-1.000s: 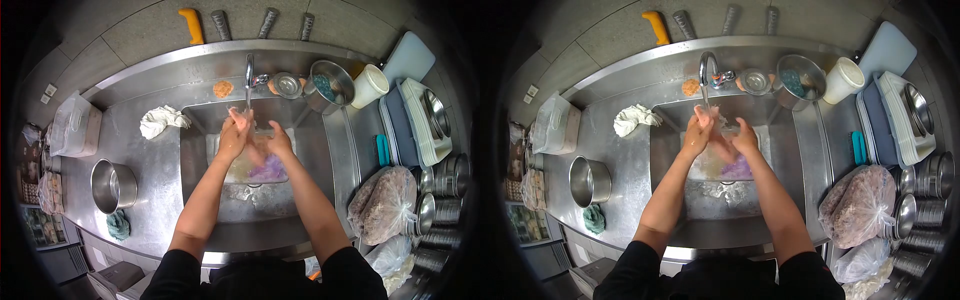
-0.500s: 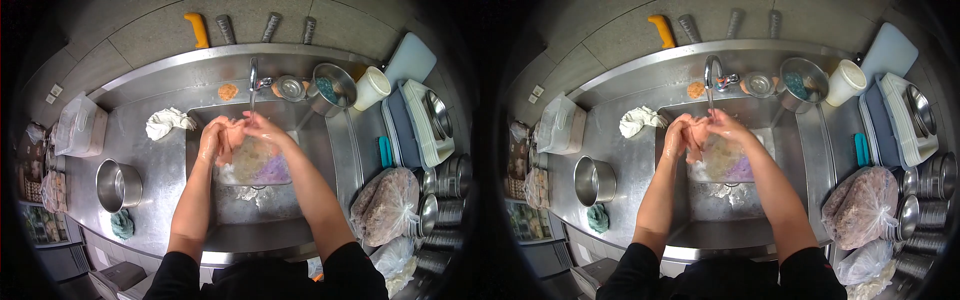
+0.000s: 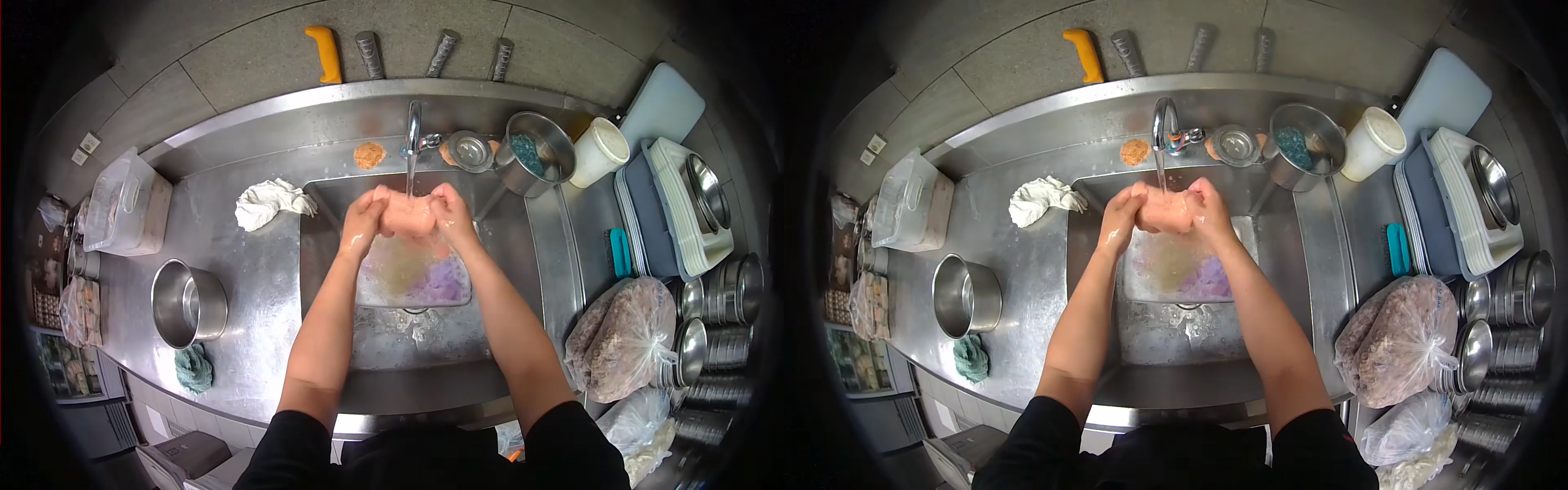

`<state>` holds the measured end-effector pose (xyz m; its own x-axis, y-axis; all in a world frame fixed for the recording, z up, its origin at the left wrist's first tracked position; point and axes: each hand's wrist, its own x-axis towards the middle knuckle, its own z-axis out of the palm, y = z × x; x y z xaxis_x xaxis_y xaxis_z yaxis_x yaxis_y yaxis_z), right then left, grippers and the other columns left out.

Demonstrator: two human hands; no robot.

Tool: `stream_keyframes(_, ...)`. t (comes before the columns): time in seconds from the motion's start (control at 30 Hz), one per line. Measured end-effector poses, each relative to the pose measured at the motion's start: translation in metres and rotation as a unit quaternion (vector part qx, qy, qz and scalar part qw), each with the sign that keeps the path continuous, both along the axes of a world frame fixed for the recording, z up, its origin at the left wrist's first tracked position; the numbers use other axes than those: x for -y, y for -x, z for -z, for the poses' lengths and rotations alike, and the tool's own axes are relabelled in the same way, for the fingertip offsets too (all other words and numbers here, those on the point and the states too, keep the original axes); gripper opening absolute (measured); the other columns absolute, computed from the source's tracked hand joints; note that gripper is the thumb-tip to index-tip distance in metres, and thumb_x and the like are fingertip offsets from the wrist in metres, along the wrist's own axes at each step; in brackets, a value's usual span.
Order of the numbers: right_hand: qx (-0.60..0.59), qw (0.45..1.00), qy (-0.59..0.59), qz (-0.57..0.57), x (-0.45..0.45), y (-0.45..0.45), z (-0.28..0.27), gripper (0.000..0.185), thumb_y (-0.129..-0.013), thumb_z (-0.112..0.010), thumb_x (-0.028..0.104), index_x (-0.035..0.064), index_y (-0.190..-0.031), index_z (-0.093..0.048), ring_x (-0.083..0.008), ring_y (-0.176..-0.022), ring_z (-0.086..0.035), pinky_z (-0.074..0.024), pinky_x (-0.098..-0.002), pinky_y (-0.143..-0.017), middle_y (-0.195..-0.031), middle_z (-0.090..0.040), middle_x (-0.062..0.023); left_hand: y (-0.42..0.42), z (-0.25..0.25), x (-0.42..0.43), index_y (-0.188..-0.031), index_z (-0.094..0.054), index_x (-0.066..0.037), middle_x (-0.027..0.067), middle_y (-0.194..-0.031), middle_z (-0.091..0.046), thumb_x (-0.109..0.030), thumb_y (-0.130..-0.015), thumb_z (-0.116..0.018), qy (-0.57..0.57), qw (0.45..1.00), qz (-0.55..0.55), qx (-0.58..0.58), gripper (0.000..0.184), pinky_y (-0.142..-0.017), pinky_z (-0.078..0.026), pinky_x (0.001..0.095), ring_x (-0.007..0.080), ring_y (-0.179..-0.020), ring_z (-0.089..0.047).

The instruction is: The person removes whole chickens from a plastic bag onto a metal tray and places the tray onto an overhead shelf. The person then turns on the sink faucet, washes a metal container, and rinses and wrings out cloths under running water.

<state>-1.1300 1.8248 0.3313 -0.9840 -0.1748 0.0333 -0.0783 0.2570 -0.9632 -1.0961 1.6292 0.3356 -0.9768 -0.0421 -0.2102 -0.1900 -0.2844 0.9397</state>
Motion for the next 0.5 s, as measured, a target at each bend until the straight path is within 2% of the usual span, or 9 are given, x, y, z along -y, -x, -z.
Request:
stream_keyframes(0.1, -0.072, 0.994, -0.037, -0.068, 0.001, -0.010, -0.010, 0.026, -0.085, -0.058, 0.020, 0.0041, -0.106, -0.058, -0.0213, -0.084, -0.059, -0.0466, -0.0338, -0.075, -0.088, -0.061, -0.0115, 0.017, -0.013, -0.005, -0.108, -0.062, -0.001, 0.0036, -0.093, -0.063, -0.022, -0.093, -0.055, 0.027, 0.999, 0.011, -0.026, 0.027, -0.071, -0.048, 0.0252, 0.0108, -0.078, -0.058)
stream_keyframes(0.17, -0.020, 0.931, -0.319, -0.176, -0.003, -0.018, -0.026, 0.028, -0.085, -0.060, 0.020, 0.0019, -0.106, -0.059, -0.0200, -0.087, -0.060, -0.0471, -0.0313, -0.078, -0.094, -0.062, -0.0085, 0.021, -0.021, -0.003, -0.106, -0.062, 0.001, 0.0020, -0.092, -0.063, -0.021, -0.093, -0.055, 0.097, 0.992, -0.033, -0.073, 0.027, -0.071, -0.048, 0.0254, 0.0102, -0.079, -0.057)
stream_keyframes(0.23, 0.078, 0.895, -0.385, -0.211, -0.005, 0.008, -0.021, 0.039, -0.083, -0.062, 0.022, 0.0005, -0.115, -0.057, -0.0230, -0.096, -0.059, -0.0465, -0.0333, -0.085, -0.097, -0.061, -0.0081, 0.025, -0.005, 0.007, -0.102, -0.064, 0.000, 0.0070, -0.083, -0.065, -0.030, -0.092, -0.055, 0.204, 0.972, -0.059, -0.102, 0.033, -0.073, -0.049, 0.0336, 0.0213, -0.077, -0.062)
stream_keyframes(0.3, -0.055, 0.989, -0.091, -0.104, -0.010, 0.018, -0.014, 0.026, -0.082, -0.063, 0.022, 0.0042, -0.101, -0.066, -0.0246, -0.097, -0.059, -0.0458, -0.0311, -0.086, -0.104, -0.061, -0.0141, 0.018, 0.006, 0.009, -0.100, -0.065, 0.000, 0.0173, -0.089, -0.066, -0.040, -0.091, -0.053, 0.449, 0.886, -0.112, -0.028, 0.043, -0.077, -0.048, 0.0378, 0.0308, -0.083, -0.063)
stream_keyframes(0.33, 0.104, 0.989, 0.084, -0.066, -0.004, 0.018, -0.016, 0.023, -0.084, -0.063, 0.018, 0.0007, -0.099, -0.066, -0.0186, -0.096, -0.059, -0.0466, -0.0296, -0.083, -0.105, -0.061, -0.0111, 0.016, 0.023, 0.005, -0.098, -0.064, 0.001, 0.0243, -0.095, -0.063, -0.049, -0.089, -0.049, 0.464, 0.878, -0.116, 0.003, 0.052, -0.080, -0.048, 0.0411, 0.0381, -0.088, -0.061)
stream_keyframes(0.37, 0.105, 0.989, 0.085, -0.065, 0.009, 0.016, -0.016, 0.023, -0.084, -0.063, 0.018, 0.0007, -0.099, -0.066, -0.0186, -0.096, -0.059, -0.0466, -0.0296, -0.083, -0.105, -0.061, -0.0111, 0.014, 0.048, -0.002, -0.107, -0.062, -0.005, 0.0152, -0.095, -0.065, -0.052, -0.090, -0.048, 0.443, 0.889, -0.116, -0.003, 0.053, -0.079, -0.049, 0.0397, 0.0302, -0.088, -0.062)
stream_keyframes(0.4, 0.127, 0.961, 0.242, -0.039, 0.023, 0.010, -0.013, 0.021, -0.084, -0.063, 0.016, -0.0004, -0.097, -0.065, -0.0161, -0.093, -0.059, -0.0468, -0.0284, -0.081, -0.102, -0.062, -0.0086, 0.001, 0.018, -0.018, -0.110, -0.060, -0.005, 0.0134, -0.098, -0.064, -0.053, -0.090, -0.047, 0.215, 0.959, -0.039, 0.182, 0.053, -0.079, -0.050, 0.0389, 0.0289, -0.091, -0.062)
stream_keyframes(0.43, 0.144, 0.908, 0.393, -0.012, 0.038, 0.005, -0.010, 0.019, -0.085, -0.062, 0.014, -0.0016, -0.096, -0.065, -0.0136, -0.091, -0.059, -0.0470, -0.0272, -0.080, -0.099, -0.063, -0.0061, -0.010, -0.016, -0.036, -0.112, -0.058, -0.006, 0.0117, -0.100, -0.063, -0.053, -0.090, -0.047, -0.033, 0.936, 0.042, 0.349, 0.053, -0.079, -0.051, 0.0381, 0.0277, -0.093, -0.061)
stream_keyframes(0.5, -0.021, 0.980, 0.193, 0.035, 0.072, -0.021, 0.001, 0.017, -0.082, -0.061, 0.008, 0.0031, -0.098, -0.063, -0.0154, -0.082, -0.059, -0.0463, -0.0272, -0.080, -0.090, -0.063, -0.0047, -0.013, 0.003, -0.055, -0.112, -0.056, -0.007, 0.0078, -0.093, -0.062, -0.057, -0.091, -0.043, -0.378, 0.894, 0.069, 0.230, 0.056, -0.071, -0.050, 0.0373, 0.0231, -0.083, -0.062)
